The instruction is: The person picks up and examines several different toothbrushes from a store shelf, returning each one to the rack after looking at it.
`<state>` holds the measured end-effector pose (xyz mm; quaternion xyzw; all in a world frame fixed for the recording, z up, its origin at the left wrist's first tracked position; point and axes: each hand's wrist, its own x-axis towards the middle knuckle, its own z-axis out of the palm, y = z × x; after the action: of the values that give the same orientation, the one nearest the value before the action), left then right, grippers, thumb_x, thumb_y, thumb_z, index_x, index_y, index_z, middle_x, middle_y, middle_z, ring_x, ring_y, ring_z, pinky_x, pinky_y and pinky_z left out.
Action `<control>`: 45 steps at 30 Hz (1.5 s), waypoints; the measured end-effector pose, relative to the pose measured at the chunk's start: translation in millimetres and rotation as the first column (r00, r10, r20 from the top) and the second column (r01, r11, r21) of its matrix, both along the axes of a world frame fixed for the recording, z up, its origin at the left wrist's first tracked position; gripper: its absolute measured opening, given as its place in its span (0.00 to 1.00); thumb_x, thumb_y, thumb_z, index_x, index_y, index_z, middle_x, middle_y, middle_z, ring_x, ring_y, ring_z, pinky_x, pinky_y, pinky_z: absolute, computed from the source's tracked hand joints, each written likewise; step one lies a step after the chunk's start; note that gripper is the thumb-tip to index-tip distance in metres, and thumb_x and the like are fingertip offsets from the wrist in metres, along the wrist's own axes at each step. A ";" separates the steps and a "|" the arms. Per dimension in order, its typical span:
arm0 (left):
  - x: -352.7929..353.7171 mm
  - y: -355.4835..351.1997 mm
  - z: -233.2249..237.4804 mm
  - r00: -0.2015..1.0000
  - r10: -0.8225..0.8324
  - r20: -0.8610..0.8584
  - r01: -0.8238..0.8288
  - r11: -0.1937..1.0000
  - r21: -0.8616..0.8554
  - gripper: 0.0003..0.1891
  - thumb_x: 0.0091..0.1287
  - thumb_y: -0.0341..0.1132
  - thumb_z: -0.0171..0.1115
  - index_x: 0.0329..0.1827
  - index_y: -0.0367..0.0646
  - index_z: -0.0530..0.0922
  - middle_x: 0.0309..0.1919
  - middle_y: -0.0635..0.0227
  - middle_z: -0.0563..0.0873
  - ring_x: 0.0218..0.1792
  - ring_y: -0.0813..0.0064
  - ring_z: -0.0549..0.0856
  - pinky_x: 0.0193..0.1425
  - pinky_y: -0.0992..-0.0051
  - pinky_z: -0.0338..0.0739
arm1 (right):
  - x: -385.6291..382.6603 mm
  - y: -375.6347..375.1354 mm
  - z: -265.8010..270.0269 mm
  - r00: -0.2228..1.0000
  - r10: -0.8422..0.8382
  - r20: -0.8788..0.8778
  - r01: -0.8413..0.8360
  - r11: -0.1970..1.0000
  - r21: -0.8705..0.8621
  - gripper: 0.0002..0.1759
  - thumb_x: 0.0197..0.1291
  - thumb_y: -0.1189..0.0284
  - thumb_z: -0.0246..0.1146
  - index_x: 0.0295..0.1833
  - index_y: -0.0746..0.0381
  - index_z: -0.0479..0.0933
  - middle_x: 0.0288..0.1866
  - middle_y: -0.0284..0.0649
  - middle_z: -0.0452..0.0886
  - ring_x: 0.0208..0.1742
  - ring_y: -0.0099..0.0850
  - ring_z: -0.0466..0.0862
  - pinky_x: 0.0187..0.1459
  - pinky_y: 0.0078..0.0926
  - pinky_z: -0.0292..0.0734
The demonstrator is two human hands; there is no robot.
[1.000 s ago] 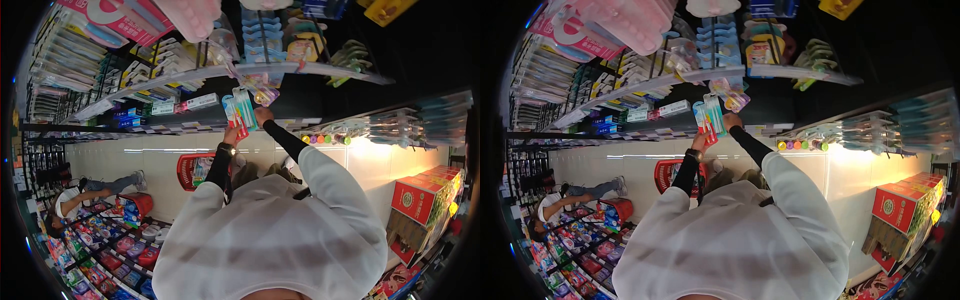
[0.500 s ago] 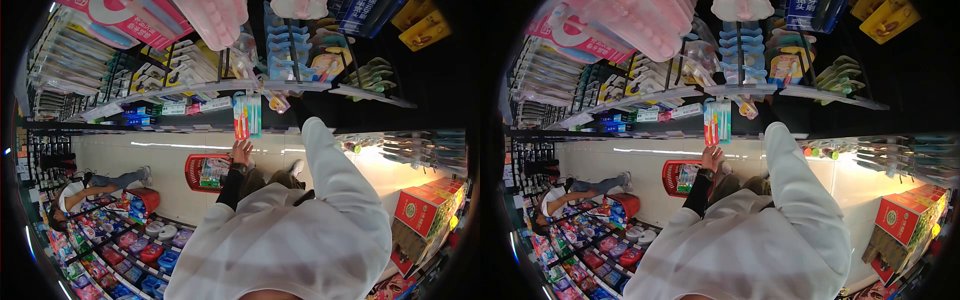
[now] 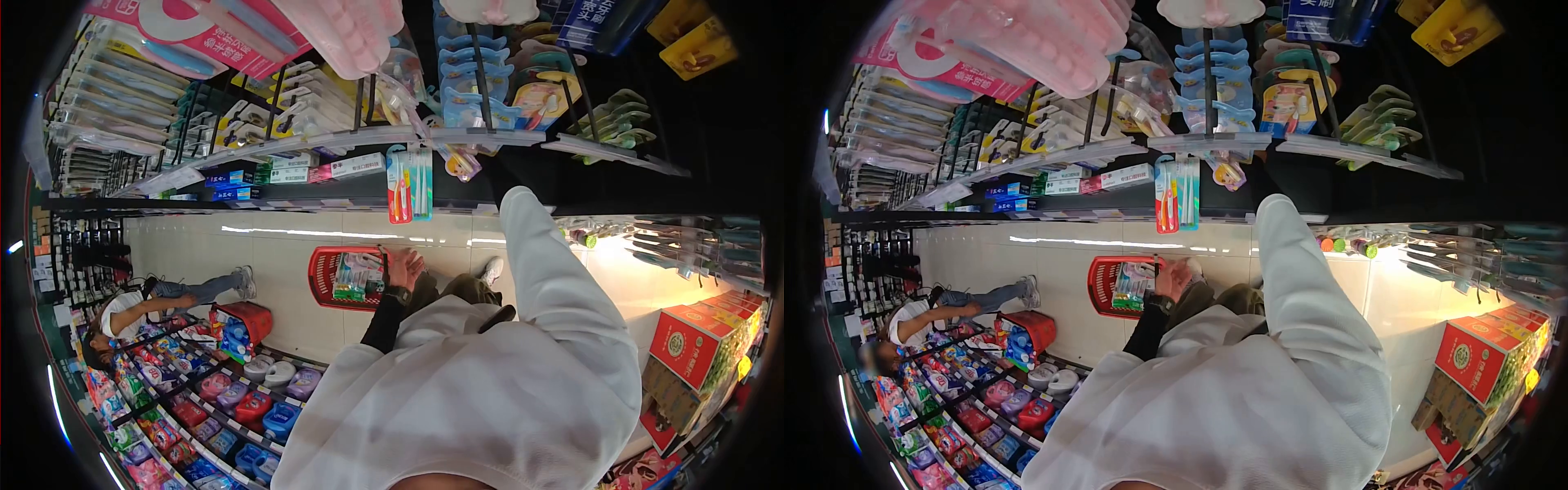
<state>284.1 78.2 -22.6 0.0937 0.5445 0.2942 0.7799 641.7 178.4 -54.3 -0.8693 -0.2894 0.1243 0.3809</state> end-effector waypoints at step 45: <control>-60.3 -30.8 31.9 0.985 0.038 0.170 -0.035 0.999 -0.020 0.21 0.64 0.43 0.57 0.57 0.46 0.69 0.48 0.65 0.79 0.44 0.69 0.80 0.51 0.69 0.77 | -49.5 33.8 69.9 0.977 0.211 0.043 -0.119 0.695 -0.709 0.65 0.17 0.46 0.77 0.64 0.59 0.52 0.60 0.53 0.60 0.60 0.45 0.67 0.56 0.38 0.71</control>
<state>223.7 47.4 9.3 0.0517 0.4797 0.3108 0.8189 592.2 212.2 15.6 -0.9249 -0.3196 0.2058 -0.0092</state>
